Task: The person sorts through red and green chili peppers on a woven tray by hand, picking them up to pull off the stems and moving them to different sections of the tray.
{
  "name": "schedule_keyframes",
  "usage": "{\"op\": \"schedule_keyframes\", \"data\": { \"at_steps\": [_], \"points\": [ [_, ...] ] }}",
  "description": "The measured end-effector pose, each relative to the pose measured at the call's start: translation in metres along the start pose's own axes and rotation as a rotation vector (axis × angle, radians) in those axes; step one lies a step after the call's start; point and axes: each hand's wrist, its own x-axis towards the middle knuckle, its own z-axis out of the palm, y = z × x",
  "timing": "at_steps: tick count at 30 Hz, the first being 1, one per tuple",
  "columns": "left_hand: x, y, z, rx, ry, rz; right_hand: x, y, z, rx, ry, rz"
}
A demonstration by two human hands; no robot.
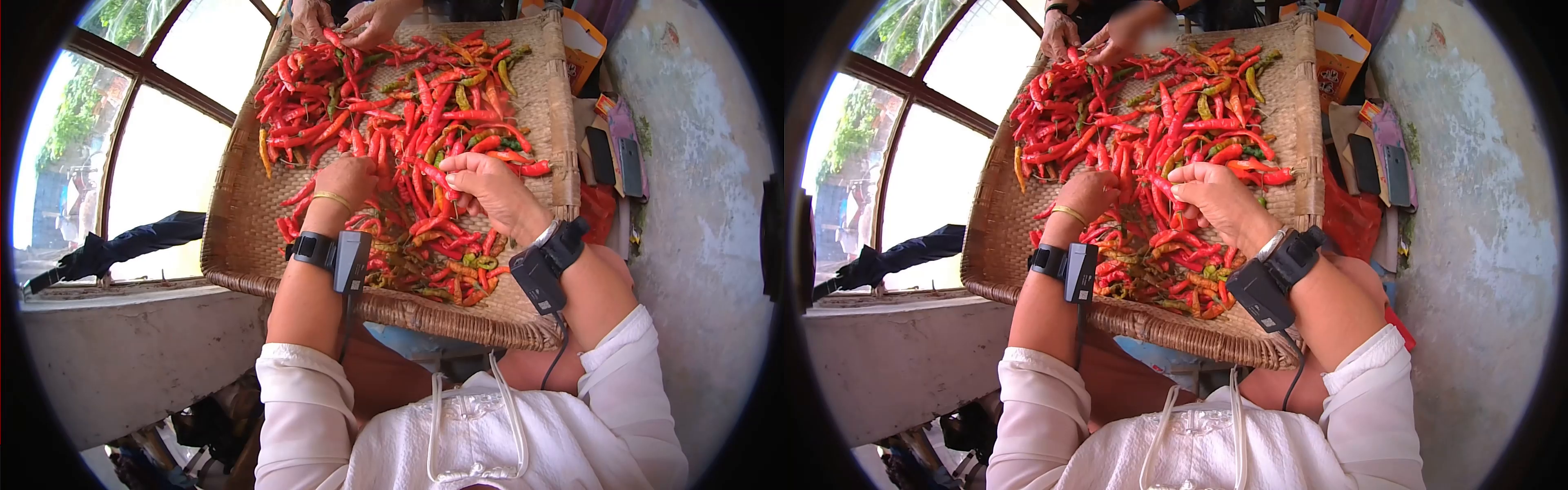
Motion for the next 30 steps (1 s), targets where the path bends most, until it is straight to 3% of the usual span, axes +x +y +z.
{"op": "schedule_keyframes", "data": {
  "at_steps": [7,10,12,13,15,18,20,22,24,26,28,30],
  "points": [
    [-0.003,0.006,-0.01,0.115,0.129,-0.144,0.0,-0.001,0.001,0.004,0.004,-0.004],
    [-0.009,0.028,-0.025,0.049,0.288,0.026,-0.001,-0.005,0.001,0.003,0.022,-0.016],
    [-0.018,0.051,-0.033,-0.48,-0.136,-0.001,-0.001,-0.005,0.0,0.012,0.039,-0.03],
    [-0.023,0.06,-0.027,-0.48,-0.137,0.0,0.0,-0.003,0.0,0.005,0.034,-0.069],
    [-0.032,0.073,-0.015,-0.947,-0.13,0.223,0.002,0.001,0.002,-0.004,0.028,-0.115],
    [-0.039,0.085,-0.015,-1.192,-0.209,0.165,-0.001,0.0,0.005,-0.071,0.043,-0.1],
    [-0.045,0.087,-0.023,-1.266,-0.299,0.073,-0.006,-0.013,0.007,-0.234,-0.053,0.045],
    [-0.043,0.081,-0.025,-1.334,-0.398,-0.026,-0.001,-0.006,0.005,-0.178,-0.086,0.019],
    [-0.032,0.062,-0.023,-1.044,-0.508,-0.01,0.0,-0.003,0.005,-0.164,0.017,-0.021],
    [-0.022,0.052,-0.031,-1.018,-0.477,-0.035,0.002,0.0,0.002,-0.174,0.022,-0.061],
    [-0.013,0.044,-0.039,-1.161,-0.237,-0.042,0.005,-0.001,-0.003,-0.186,0.024,-0.096],
    [-0.011,0.049,-0.043,-1.667,0.157,0.015,0.008,-0.002,-0.01,-0.451,0.093,-0.211]
  ]
}}
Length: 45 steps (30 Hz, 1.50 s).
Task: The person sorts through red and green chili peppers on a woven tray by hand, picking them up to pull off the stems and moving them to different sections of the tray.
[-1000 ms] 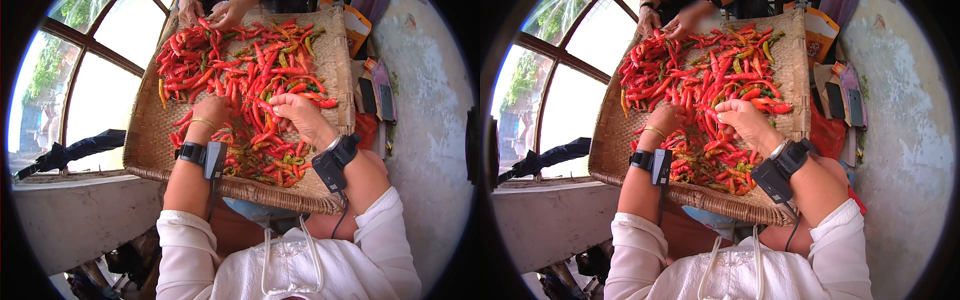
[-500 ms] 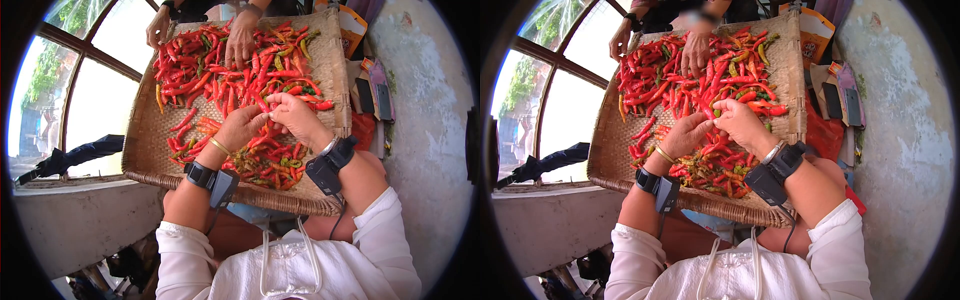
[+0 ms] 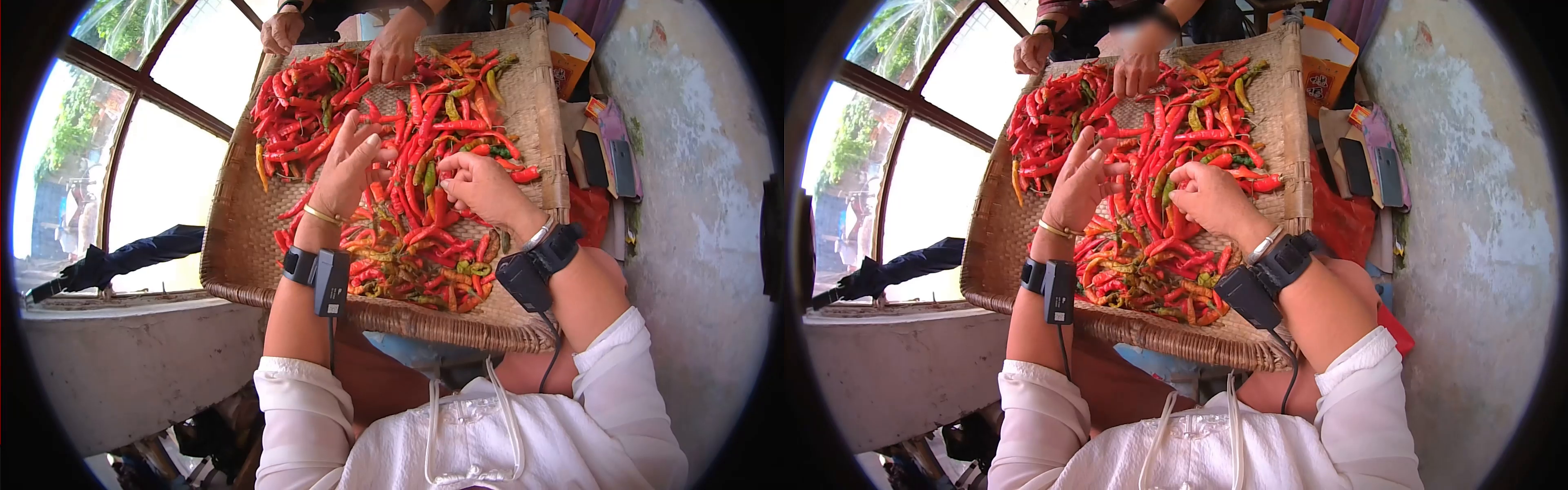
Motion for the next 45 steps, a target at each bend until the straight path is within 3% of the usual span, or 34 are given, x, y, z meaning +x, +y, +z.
{"op": "schedule_keyframes", "data": {
  "at_steps": [1,2,4,6,7,8,10,13,16,17,23,25,28,29,30,31,34,36,38,40,42,44,45],
  "points": [
    [0.004,0.004,-0.007,0.063,-0.015,0.023,0.001,-0.001,-0.005,-0.199,0.063,-0.089],
    [0.003,0.004,-0.005,0.14,0.096,0.054,0.003,-0.002,-0.009,-0.203,0.063,-0.083],
    [0.005,-0.012,-0.012,0.41,0.085,0.02,0.001,-0.006,-0.015,-0.358,0.043,-0.111],
    [0.001,-0.027,-0.012,0.842,-0.211,-0.022,0.0,-0.003,-0.013,-0.368,0.031,-0.098],
    [-0.007,-0.025,-0.006,1.057,-0.422,0.003,0.0,-0.001,-0.011,-0.36,-0.08,-0.076],
    [-0.011,-0.032,-0.003,1.053,-0.419,0.005,0.0,0.001,-0.008,-0.352,-0.188,-0.057],
    [-0.017,-0.045,0.002,1.553,-0.75,-0.034,0.0,0.009,0.002,-0.376,-0.286,-0.084],
    [-0.023,-0.049,0.014,1.738,-0.728,-0.116,-0.004,0.019,0.014,-0.784,-0.377,-0.151],
    [-0.022,-0.061,0.01,1.622,-0.774,-0.012,-0.008,0.02,0.019,-0.929,-0.393,-0.109],
    [-0.022,-0.065,0.008,1.616,-0.767,-0.011,-0.007,0.025,0.02,-0.973,-0.33,-0.19],
    [-0.025,-0.039,0.006,1.316,-0.723,0.039,-0.012,-0.001,0.004,-0.864,-0.113,-0.345],
    [-0.027,-0.023,0.007,0.972,-0.658,-0.215,-0.009,-0.001,-0.001,-0.871,-0.064,-0.39],
    [-0.028,-0.012,0.001,0.995,-0.595,-0.209,-0.011,-0.009,-0.011,-0.924,0.041,-0.473],
    [-0.027,-0.017,-0.007,1.094,-0.58,-0.083,-0.012,-0.012,-0.015,-0.904,0.05,-0.416],
    [-0.026,-0.014,-0.01,1.096,-0.574,-0.079,-0.012,-0.013,-0.017,-0.881,0.06,-0.36],
    [-0.026,-0.011,-0.013,1.09,-0.566,-0.098,-0.013,-0.015,-0.019,-0.814,0.004,-0.267],
    [-0.023,0.008,-0.019,1.052,-0.532,-0.069,-0.015,-0.014,-0.016,-0.813,-0.035,-0.341],
    [-0.018,0.02,-0.022,0.736,-0.282,-0.154,-0.014,-0.008,-0.013,-0.836,-0.056,-0.424],
    [-0.006,0.016,-0.033,0.677,-0.145,0.04,-0.016,-0.006,-0.006,-0.853,-0.177,-0.39],
    [0.001,0.015,-0.029,0.486,-0.019,0.095,-0.016,-0.008,0.001,-0.863,-0.202,-0.418],
    [0.004,0.013,-0.022,0.468,0.016,0.132,-0.017,-0.013,0.008,-0.765,-0.354,-0.296],
    [0.009,0.003,-0.025,0.461,0.024,0.165,-0.017,-0.013,0.012,-0.706,-0.381,-0.3],
    [0.009,0.003,-0.026,0.574,-0.002,0.164,-0.019,-0.019,0.012,-0.618,-0.471,-0.23]
  ]
}}
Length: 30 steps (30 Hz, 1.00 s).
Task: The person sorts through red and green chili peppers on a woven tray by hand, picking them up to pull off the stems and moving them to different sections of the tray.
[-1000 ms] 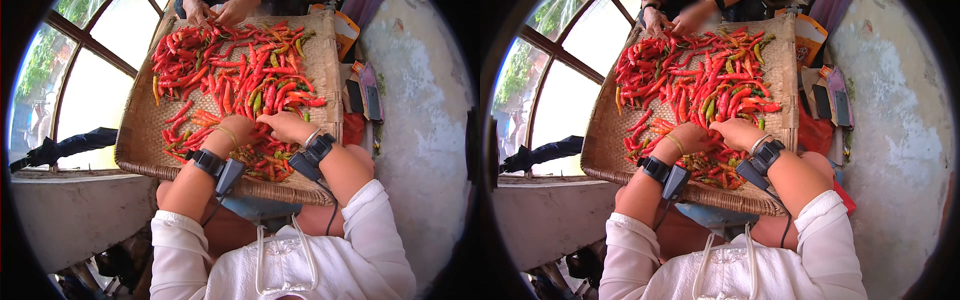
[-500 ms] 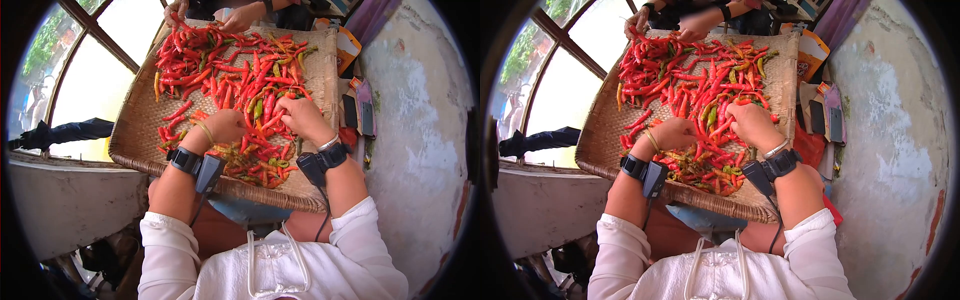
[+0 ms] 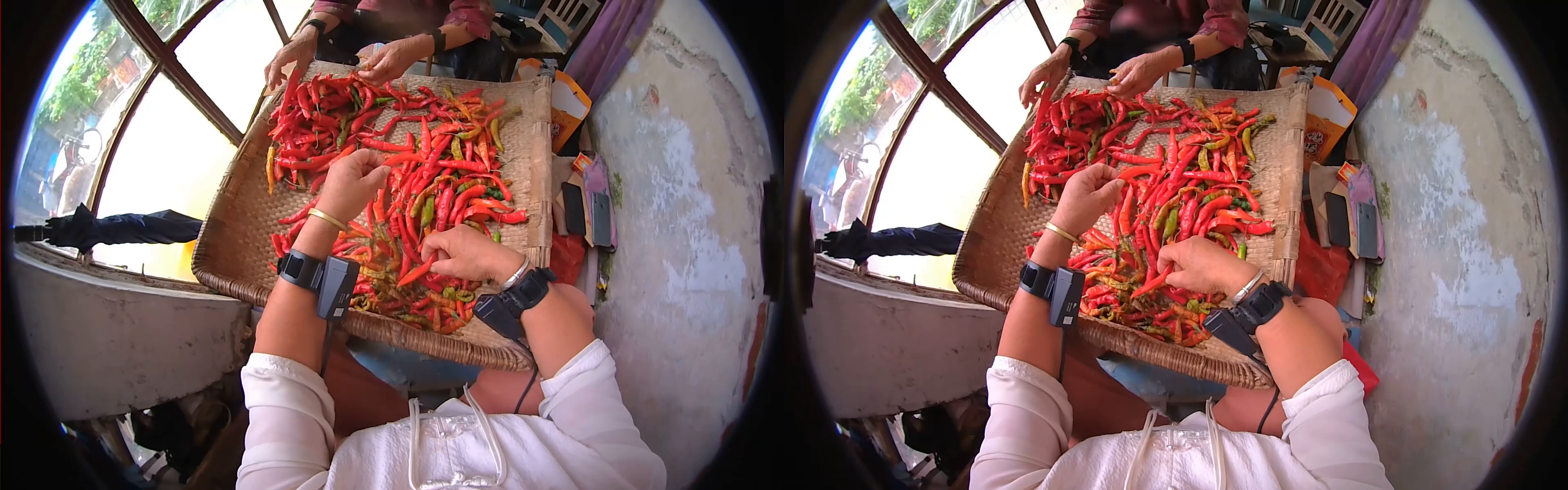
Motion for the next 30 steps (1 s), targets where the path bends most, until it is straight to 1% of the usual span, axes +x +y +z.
{"op": "schedule_keyframes", "data": {
  "at_steps": [1,2,3,5,7,9,10,11,12,13,14,15,17,18,19,20,22,23,24,25,27,28,29,30],
  "points": [
    [-0.002,0.0,0.0,0.111,-0.034,0.007,-0.001,-0.004,-0.002,0.108,-0.089,0.019],
    [-0.003,0.0,0.0,0.156,-0.058,-0.001,-0.002,-0.006,-0.003,0.134,-0.122,0.018],
    [-0.003,0.002,-0.001,0.159,-0.058,0.002,-0.002,-0.005,-0.003,0.133,-0.119,0.016],
    [-0.005,0.003,-0.005,0.298,-0.237,-0.136,-0.002,-0.003,-0.001,0.095,-0.118,-0.06],
    [-0.002,0.0,-0.003,0.349,-0.248,-0.105,-0.001,-0.002,0.001,0.087,-0.104,-0.077],
    [0.001,-0.002,0.007,-0.142,0.113,0.096,-0.001,-0.002,0.002,0.077,-0.092,-0.091],
    [0.003,-0.003,0.007,-0.057,0.185,0.204,0.0,-0.002,0.003,0.108,-0.058,-0.062],
    [0.001,-0.004,0.008,-0.057,0.183,0.205,0.0,-0.002,0.003,0.138,-0.023,-0.032],
    [-0.004,0.001,0.01,-0.021,0.083,0.138,0.001,-0.002,0.002,0.137,-0.021,-0.033],
    [-0.009,0.005,0.014,0.014,-0.016,0.072,0.002,0.0,0.001,0.309,-0.031,0.039],
    [-0.011,0.006,0.019,-0.005,-0.126,-0.043,0.002,0.001,0.0,0.482,-0.041,0.111],
    [-0.016,0.008,0.025,-0.004,-0.127,-0.041,0.002,0.002,-0.001,0.482,-0.039,0.111],
    [-0.026,0.015,0.036,-0.293,-0.38,-0.177,0.002,0.003,-0.003,0.836,0.003,0.098],
    [-0.029,0.018,0.04,-0.29,-0.381,-0.178,-0.001,-0.003,-0.008,0.918,0.011,0.1],
    [-0.032,0.021,0.044,-0.346,-0.417,-0.17,-0.001,-0.002,-0.008,0.92,0.012,0.097],
    [-0.034,0.022,0.045,-0.402,-0.451,-0.161,-0.001,0.002,-0.008,1.019,0.026,0.082],
    [-0.036,0.017,0.042,-0.392,-0.448,-0.173,-0.001,0.008,-0.006,1.212,0.053,0.044],
    [-0.037,0.014,0.041,-0.384,-0.445,-0.185,-0.001,0.008,-0.005,1.211,0.054,0.039],
    [-0.037,0.013,0.041,-0.439,-0.466,-0.175,-0.001,0.008,-0.006,1.273,0.115,0.041],
    [-0.037,0.012,0.041,-0.419,-0.456,-0.177,0.0,0.008,-0.007,1.333,0.18,0.04],
    [-0.04,0.018,0.044,-0.401,-0.501,-0.135,0.0,0.007,-0.008,1.342,0.23,0.034],
    [-0.04,0.018,0.044,-0.377,-0.523,-0.19,-0.002,0.007,-0.008,1.312,0.23,0.067],
    [-0.042,0.021,0.044,-0.298,-0.52,-0.218,-0.002,0.008,-0.009,1.279,0.232,0.096],
    [-0.042,0.019,0.044,-0.158,-0.517,-0.159,-0.002,0.008,-0.009,1.196,0.269,0.15]
  ]
}}
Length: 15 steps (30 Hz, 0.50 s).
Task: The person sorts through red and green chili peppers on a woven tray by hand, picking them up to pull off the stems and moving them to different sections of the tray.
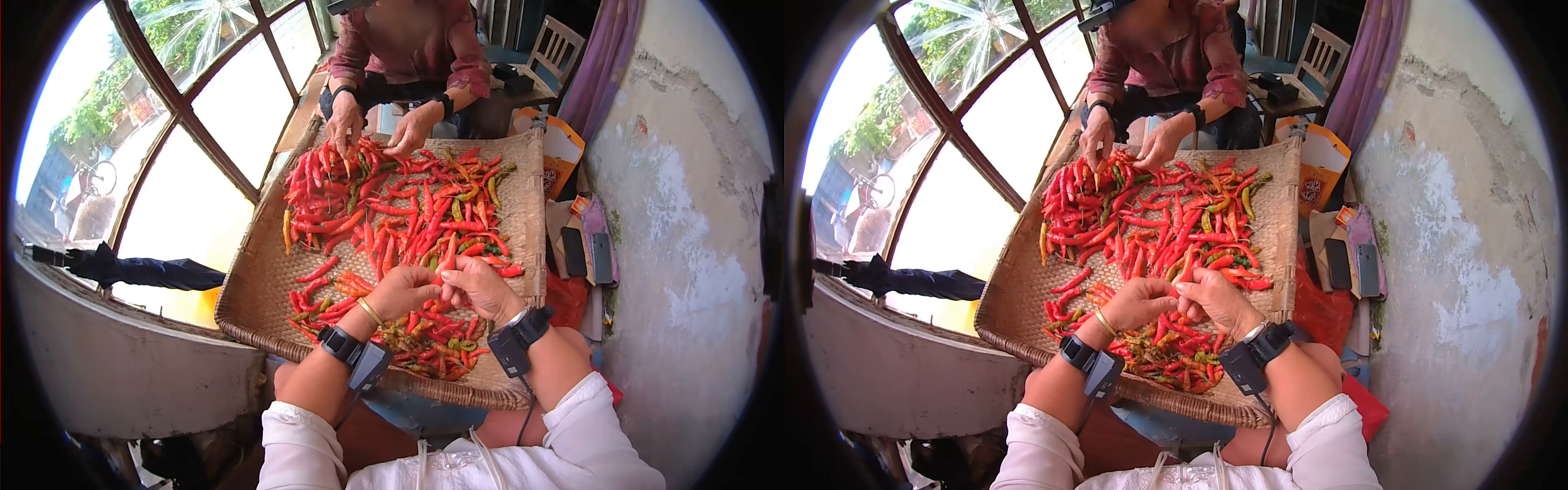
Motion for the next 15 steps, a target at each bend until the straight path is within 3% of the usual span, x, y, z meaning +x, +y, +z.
{"op": "schedule_keyframes", "data": {
  "at_steps": [2,5,9,11,12,15],
  "points": [
    [0.003,-0.001,-0.006,0.155,0.022,0.034,0.001,-0.005,0.0,-0.221,0.098,0.005],
    [0.006,0.001,-0.021,0.046,0.117,-0.093,-0.002,-0.006,-0.017,-1.494,0.44,-0.481],
    [0.018,-0.005,-0.041,-0.07,0.272,-0.048,-0.01,-0.004,-0.04,-1.74,0.474,-0.333],
    [0.019,-0.003,-0.043,0.03,0.332,-0.072,-0.01,-0.002,-0.048,-1.751,0.432,-0.115],
    [0.02,-0.011,-0.041,0.076,0.364,0.017,-0.009,0.0,-0.051,-1.759,0.384,-0.099],
    [0.024,-0.02,-0.041,0.281,0.279,0.029,-0.001,0.005,-0.048,-1.845,0.394,0.024]
  ]
}}
